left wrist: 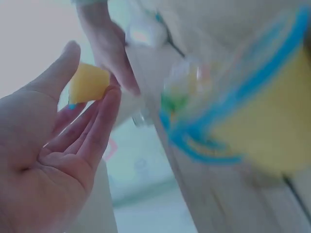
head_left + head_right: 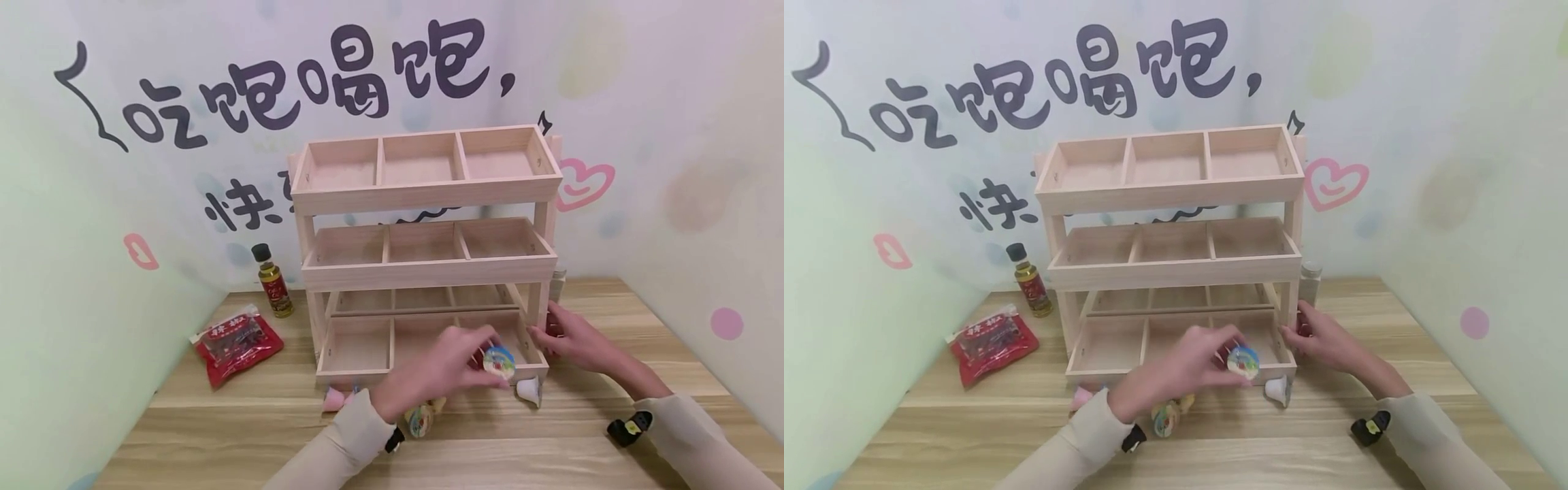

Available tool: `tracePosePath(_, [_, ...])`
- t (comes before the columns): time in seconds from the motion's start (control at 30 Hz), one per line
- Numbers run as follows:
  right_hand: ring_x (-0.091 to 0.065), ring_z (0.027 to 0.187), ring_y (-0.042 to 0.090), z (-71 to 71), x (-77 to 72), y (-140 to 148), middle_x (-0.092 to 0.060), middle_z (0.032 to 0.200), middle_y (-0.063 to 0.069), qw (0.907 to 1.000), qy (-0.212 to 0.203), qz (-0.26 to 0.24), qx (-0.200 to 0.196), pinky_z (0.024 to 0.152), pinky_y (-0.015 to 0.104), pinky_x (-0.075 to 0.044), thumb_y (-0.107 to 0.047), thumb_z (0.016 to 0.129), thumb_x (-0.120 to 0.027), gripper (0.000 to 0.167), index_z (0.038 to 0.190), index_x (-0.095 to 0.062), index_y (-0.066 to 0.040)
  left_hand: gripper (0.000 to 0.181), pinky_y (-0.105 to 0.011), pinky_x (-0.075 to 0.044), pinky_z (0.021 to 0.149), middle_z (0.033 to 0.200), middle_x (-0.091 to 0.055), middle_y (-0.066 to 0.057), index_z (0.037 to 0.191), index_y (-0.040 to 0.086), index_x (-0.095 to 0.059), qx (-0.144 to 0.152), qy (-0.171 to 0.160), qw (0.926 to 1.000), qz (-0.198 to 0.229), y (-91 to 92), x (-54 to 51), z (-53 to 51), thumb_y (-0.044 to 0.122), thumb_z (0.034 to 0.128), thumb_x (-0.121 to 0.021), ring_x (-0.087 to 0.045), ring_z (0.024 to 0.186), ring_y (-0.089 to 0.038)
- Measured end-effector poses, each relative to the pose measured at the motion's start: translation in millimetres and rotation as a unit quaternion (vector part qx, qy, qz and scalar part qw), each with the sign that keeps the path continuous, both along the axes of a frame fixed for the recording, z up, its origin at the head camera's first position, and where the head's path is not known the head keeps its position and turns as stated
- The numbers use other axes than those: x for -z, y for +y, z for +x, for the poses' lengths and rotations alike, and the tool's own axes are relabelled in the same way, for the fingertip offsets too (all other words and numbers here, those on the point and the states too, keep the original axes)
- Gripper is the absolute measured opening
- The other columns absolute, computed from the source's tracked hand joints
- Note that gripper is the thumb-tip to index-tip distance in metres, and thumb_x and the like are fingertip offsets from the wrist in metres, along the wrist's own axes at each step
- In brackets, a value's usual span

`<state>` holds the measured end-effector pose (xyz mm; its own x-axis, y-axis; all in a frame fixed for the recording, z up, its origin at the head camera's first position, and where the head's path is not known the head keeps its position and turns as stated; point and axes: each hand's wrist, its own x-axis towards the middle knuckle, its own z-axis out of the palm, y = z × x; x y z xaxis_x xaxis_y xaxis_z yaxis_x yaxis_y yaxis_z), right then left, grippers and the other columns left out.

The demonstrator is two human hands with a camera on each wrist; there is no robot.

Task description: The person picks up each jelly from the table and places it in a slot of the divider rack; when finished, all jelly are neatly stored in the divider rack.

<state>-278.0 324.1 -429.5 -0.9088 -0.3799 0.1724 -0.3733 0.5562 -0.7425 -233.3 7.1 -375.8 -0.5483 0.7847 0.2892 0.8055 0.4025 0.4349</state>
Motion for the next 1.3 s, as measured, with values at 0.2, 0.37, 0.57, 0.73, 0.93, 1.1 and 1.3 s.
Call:
tracePosePath(0.2, [-0.068, 0.086, 0.019, 0.6, 0.1, 0, -0.069, 0.122, 0.024, 1.0000, -0.006, 0.001, 0.001, 0.061, 0.035, -0.060, -0.020, 0.108, -0.069, 0.069, 0.163, -0.031, -0.002, 0.050, -0.008, -0.055, 0.078, 0.115, -0.076, 0.001, 0.138, 0.014, -0.063, -0.051, -0.018, 0.9984, 0.016, -3.4, -1.4, -22.7, 0.041, 0.0989, -0.080, -0.067, 0.093, 0.002])
tracePosePath(0.37, [-0.069, 0.090, 0.023, 2.1, 0.7, 0, -0.068, 0.126, 0.027, 1.0000, -0.007, 0.001, 0.003, 0.062, 0.035, -0.061, -0.020, 0.108, -0.069, 0.070, 0.163, -0.031, -0.001, 0.050, -0.010, -0.054, 0.081, 0.123, -0.075, 0.001, 0.141, 0.016, -0.067, -0.080, -0.018, 0.9966, 0.003, -1.1, 1.7, -33.4, 0.045, 0.1003, -0.078, -0.066, 0.100, -0.001])
tracePosePath(0.57, [-0.069, 0.089, 0.021, 2.0, 3.2, -1, -0.069, 0.125, 0.026, 1.0000, -0.007, -0.004, 0.000, 0.062, 0.036, -0.061, -0.021, 0.109, -0.068, 0.069, 0.163, -0.031, -0.001, 0.045, -0.015, -0.053, 0.072, 0.108, -0.076, 0.004, 0.131, 0.015, -0.072, -0.111, -0.023, 0.9926, -0.043, 5.3, 6.7, -42.7, 0.046, 0.0990, -0.079, -0.064, 0.086, -0.001])
tracePosePath(0.73, [-0.068, 0.084, 0.017, 1.9, 3.8, -2, -0.069, 0.118, 0.023, 0.9999, -0.009, -0.005, -0.005, 0.060, 0.036, -0.060, -0.020, 0.109, -0.068, 0.067, 0.161, -0.032, 0.000, 0.033, -0.019, -0.049, 0.063, 0.090, -0.071, 0.008, 0.112, 0.018, -0.076, -0.137, 0.002, 0.9850, -0.104, 6.4, 10.5, -48.8, 0.048, 0.0974, -0.081, -0.061, 0.075, -0.003])
tracePosePath(0.93, [-0.069, 0.086, 0.017, 1.1, 2.5, -2, -0.070, 0.119, 0.024, 1.0000, -0.004, -0.004, -0.003, 0.060, 0.035, -0.060, -0.020, 0.109, -0.068, 0.065, 0.160, -0.033, 0.001, 0.031, -0.022, -0.042, 0.058, 0.075, -0.062, 0.011, 0.098, 0.021, -0.074, -0.140, 0.055, 0.9796, -0.133, 7.3, 14.5, -52.4, 0.052, 0.1000, -0.075, -0.056, 0.065, -0.005])
tracePosePath(1.1, [-0.069, 0.089, 0.019, 1.0, 1.9, -1, -0.069, 0.122, 0.026, 1.0000, -0.004, -0.004, -0.004, 0.061, 0.036, -0.060, -0.020, 0.109, -0.067, 0.066, 0.161, -0.032, 0.001, 0.036, -0.025, -0.042, 0.066, 0.073, -0.059, 0.011, 0.101, 0.021, -0.072, -0.145, 0.081, 0.9740, -0.154, 9.5, 16.5, -53.9, 0.057, 0.1029, -0.069, -0.054, 0.066, -0.007])
tracePosePath(1.3, [-0.069, 0.085, 0.016, 0.0, 2.1, -1, -0.071, 0.116, 0.023, 0.9999, 0.000, -0.012, -0.006, 0.059, 0.035, -0.059, -0.018, 0.109, -0.067, 0.062, 0.158, -0.035, 0.002, 0.040, -0.035, -0.055, 0.091, 0.080, -0.062, 0.011, 0.106, 0.022, -0.072, -0.146, 0.128, 0.9609, -0.198, 13.1, 16.3, -53.7, 0.061, 0.1044, -0.064, -0.059, 0.077, -0.008])
